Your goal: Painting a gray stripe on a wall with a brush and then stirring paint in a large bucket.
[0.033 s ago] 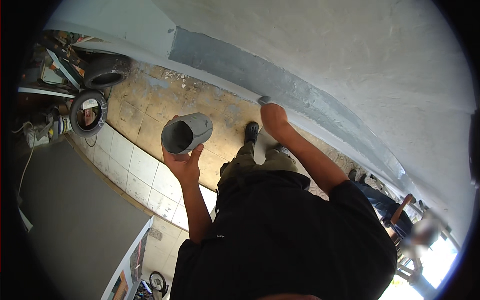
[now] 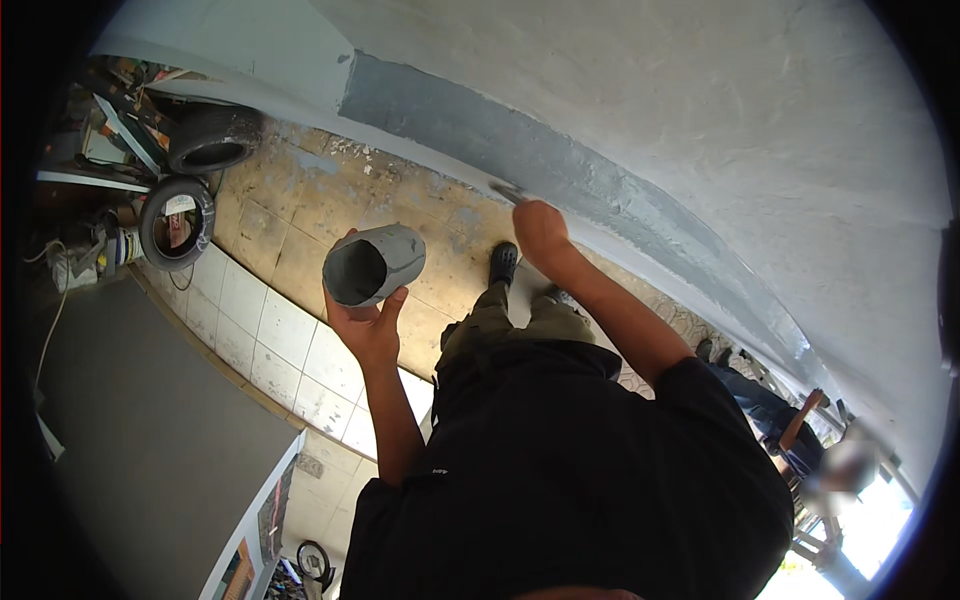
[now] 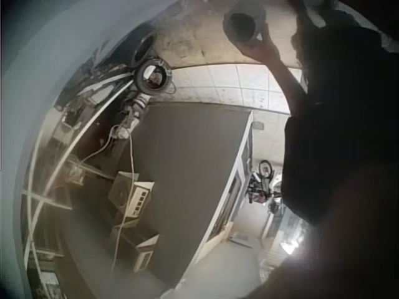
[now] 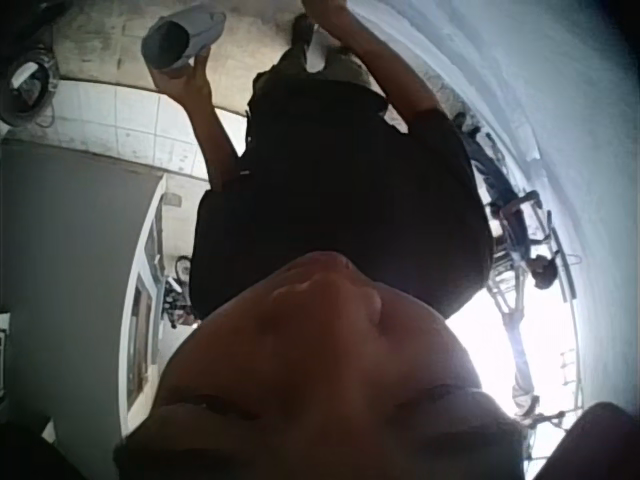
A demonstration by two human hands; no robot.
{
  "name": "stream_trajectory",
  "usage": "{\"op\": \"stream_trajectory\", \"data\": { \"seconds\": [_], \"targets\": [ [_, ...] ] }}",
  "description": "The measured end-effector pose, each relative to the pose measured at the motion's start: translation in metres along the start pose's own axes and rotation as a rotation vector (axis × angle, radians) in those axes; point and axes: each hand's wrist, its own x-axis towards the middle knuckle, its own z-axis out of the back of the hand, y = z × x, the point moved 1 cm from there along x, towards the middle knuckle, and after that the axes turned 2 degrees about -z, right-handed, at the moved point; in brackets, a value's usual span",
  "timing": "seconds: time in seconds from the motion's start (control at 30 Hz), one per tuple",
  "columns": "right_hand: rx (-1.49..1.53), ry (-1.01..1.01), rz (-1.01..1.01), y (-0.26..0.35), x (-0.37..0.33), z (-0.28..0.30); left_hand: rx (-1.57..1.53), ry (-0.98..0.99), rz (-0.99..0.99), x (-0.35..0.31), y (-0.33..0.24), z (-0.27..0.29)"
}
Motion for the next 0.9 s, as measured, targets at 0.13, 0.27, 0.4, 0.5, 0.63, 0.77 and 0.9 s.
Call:
{"op": "stream_trajectory", "data": {
  "seconds": [0.13, 0.27, 0.4, 0.5, 0.63, 0.77, 0.9],
  "targets": [
    [0.015, -0.144, 0.029, 0.021, 0.032, 0.0, -0.009, -0.032, -0.031, -0.001, -0.003, 0.012],
    [-0.125, -0.055, 0.006, -0.049, 0.023, -0.024, -0.057, -0.104, -0.024, -0.003, -0.01, 0.02],
    [-0.244, 0.168, -0.052, -0.077, -0.024, 0.014, -0.035, -0.141, -0.042, -0.008, -0.02, 0.023],
    [-0.208, 0.132, -0.08, -0.061, -0.015, 0.001, -0.012, -0.14, -0.077, -0.006, -0.028, 0.015],
    [-0.11, -0.086, 0.154, 0.019, 0.026, -0.029, -0.007, -0.118, -0.097, 0.008, -0.035, -0.012],
    [-0.011, -0.148, 0.106, 0.004, 0.042, -0.029, -0.04, -0.044, -0.111, 0.036, -0.032, -0.036],
    [0.076, -0.136, -0.246, -0.114, -0.017, -0.014, -0.067, 0.05, -0.11, 0.073, -0.02, -0.048]
  ]
}}
